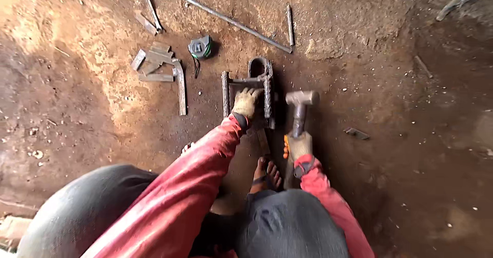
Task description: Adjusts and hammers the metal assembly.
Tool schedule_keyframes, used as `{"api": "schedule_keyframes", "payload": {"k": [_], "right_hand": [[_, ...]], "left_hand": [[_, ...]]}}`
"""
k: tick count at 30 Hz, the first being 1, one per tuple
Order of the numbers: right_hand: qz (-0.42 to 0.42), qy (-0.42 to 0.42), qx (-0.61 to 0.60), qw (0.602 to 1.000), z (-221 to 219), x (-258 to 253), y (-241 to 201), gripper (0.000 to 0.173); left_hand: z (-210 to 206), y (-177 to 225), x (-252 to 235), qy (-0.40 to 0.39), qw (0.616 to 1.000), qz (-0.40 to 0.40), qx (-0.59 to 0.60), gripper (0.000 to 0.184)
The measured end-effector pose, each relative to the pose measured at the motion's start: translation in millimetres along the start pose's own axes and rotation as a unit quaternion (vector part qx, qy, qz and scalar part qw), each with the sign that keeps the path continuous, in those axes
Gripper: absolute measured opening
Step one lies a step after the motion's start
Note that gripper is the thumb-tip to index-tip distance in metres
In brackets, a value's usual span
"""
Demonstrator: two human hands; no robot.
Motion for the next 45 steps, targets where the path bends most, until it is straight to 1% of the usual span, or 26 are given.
{"api": "schedule_keyframes", "payload": {"k": [1, 2, 3, 4, 6, 8, 11, 13, 15, 17, 19, 21, 22, 23, 25, 26, 29, 30, 32, 34, 36, 38, 41, 42, 43, 45], "right_hand": [[-0.037, 0.0, -0.026, 0.999, 0.6, -5.1, 3.2, 0.035], [-0.05, 0.016, -0.03, 0.998, 5.0, -6.6, 13.7, 0.035], [-0.046, 0.036, 0.004, 0.998, 14.7, -1.7, 34.6, 0.038], [-0.019, 0.062, 0.059, 0.996, 26.2, -1.8, 49.2, 0.043], [0.025, 0.132, 0.161, 0.978, 45.5, -5.3, 59.3, 0.052], [0.056, 0.196, 0.211, 0.956, 58.6, -1.6, 77.8, 0.059], [0.148, 0.26, 0.175, 0.938, 68.7, -1.3, 77.4, 0.064], [0.234, 0.289, 0.154, 0.916, 68.0, 0.8, 49.5, 0.063], [0.302, 0.265, 0.14, 0.905, 53.9, -2.2, 7.3, 0.057], [0.334, 0.2, 0.16, 0.907, 27.3, -13.7, -34.5, 0.055], [0.367, 0.141, 0.22, 0.893, -0.1, -27.3, -72.2, 0.064], [0.401, 0.069, 0.285, 0.868, -19.3, -34.0, -97.5, 0.077], [0.415, 0.042, 0.31, 0.855, -27.1, -35.9, -105.2, 0.077], [0.425, 0.02, 0.323, 0.845, -33.6, -36.9, -110.6, 0.071], [0.429, -0.012, 0.304, 0.85, -35.3, -38.6, -119.8, 0.052], [0.426, -0.019, 0.289, 0.857, -33.0, -43.5, -120.6, 0.049], [0.369, 0.001, 0.236, 0.899, -10.8, -60.7, -102.9, 0.051], [0.349, 0.008, 0.194, 0.917, -1.9, -62.2, -96.5, 0.052], [0.329, 0.016, 0.069, 0.942, 9.9, -57.4, -85.8, 0.053], [0.326, 0.034, -0.056, 0.943, 11.0, -43.8, -73.1, 0.055], [0.327, 0.06, -0.134, 0.934, 3.6, -24.3, -63.9, 0.06], [0.352, 0.102, -0.121, 0.923, -9.5, -3.2, -63.2, 0.056], [0.371, 0.155, -0.008, 0.916, -27.2, 20.9, -65.3, 0.042], [0.367, 0.151, 0.02, 0.918, -30.5, 26.3, -66.0, 0.038], [0.369, 0.139, 0.041, 0.918, -33.2, 29.4, -67.0, 0.036], [0.4, 0.115, 0.052, 0.908, -35.9, 32.6, -68.4, 0.035]], "left_hand": [[-28.9, -34.6, 9.9, -0.048, 0.998, 0.034, 0.017, 0.036], [-45.7, -55.7, 15.0, -0.144, 0.985, 0.093, -0.004, 0.044], [-51.4, -61.6, 25.2, -0.226, 0.963, 0.146, -0.016, 0.052], [-53.4, -59.3, 31.7, -0.265, 0.947, 0.179, -0.019, 0.056], [-56.1, -59.9, 16.6, -0.248, 0.95, 0.186, -0.014, 0.057], [-53.3, -57.4, 21.1, -0.22, 0.958, 0.184, 0.003, 0.057], [-53.9, -61.8, 23.2, -0.192, 0.965, 0.175, 0.013, 0.058], [-54.4, -60.4, 23.4, -0.2, 0.963, 0.178, 0.014, 0.063], [-54.8, -59.7, 20.5, -0.21, 0.961, 0.18, 0.011, 0.068], [-50.6, -57.7, 17.8, -0.233, 0.952, 0.198, 0.012, 0.072], [-44.8, -51.3, 14.0, -0.262, 0.935, 0.237, 0.027, 0.08], [-41.5, -41.3, 16.4, -0.256, 0.929, 0.264, 0.047, 0.091], [-42.0, -41.4, 17.9, -0.255, 0.928, 0.268, 0.054, 0.094], [-41.1, -43.2, 19.6, -0.253, 0.928, 0.268, 0.057, 0.096], [-31.0, -50.4, 16.1, -0.212, 0.937, 0.269, 0.07, 0.088], [-27.1, -54.3, 14.5, -0.193, 0.938, 0.275, 0.083, 0.081], [-22.5, -53.3, 22.1, -0.133, 0.942, 0.291, 0.103, 0.06], [-18.5, -49.7, 24.3, -0.104, 0.944, 0.296, 0.104, 0.055], [-9.2, -40.8, 28.5, -0.047, 0.95, 0.293, 0.101, 0.046], [-4.0, -25.8, 36.3, -0.016, 0.955, 0.275, 0.111, 0.038], [-2.3, -4.1, 38.8, -0.033, 0.949, 0.28, 0.14, 0.037], [-2.8, 13.1, 33.5, -0.058, 0.932, 0.314, 0.172, 0.045], [-3.5, 23.2, 19.1, -0.089, 0.895, 0.396, 0.186, 0.058], [-3.7, 23.6, 14.3, -0.105, 0.885, 0.416, 0.182, 0.062], [-4.5, 22.3, 10.1, -0.118, 0.873, 0.435, 0.188, 0.061], [-4.6, 18.2, 4.2, -0.123, 0.839, 0.476, 0.233, 0.052]]}}
Point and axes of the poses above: each hand's wrist, its own x-axis away from the middle knuckle, its own z-axis out of the back of the hand, y = z × x, the point moved 4 cm from there along -x, towards the middle knuckle, and after that the axes turned 11 degrees about y, right-handed, at the moved point
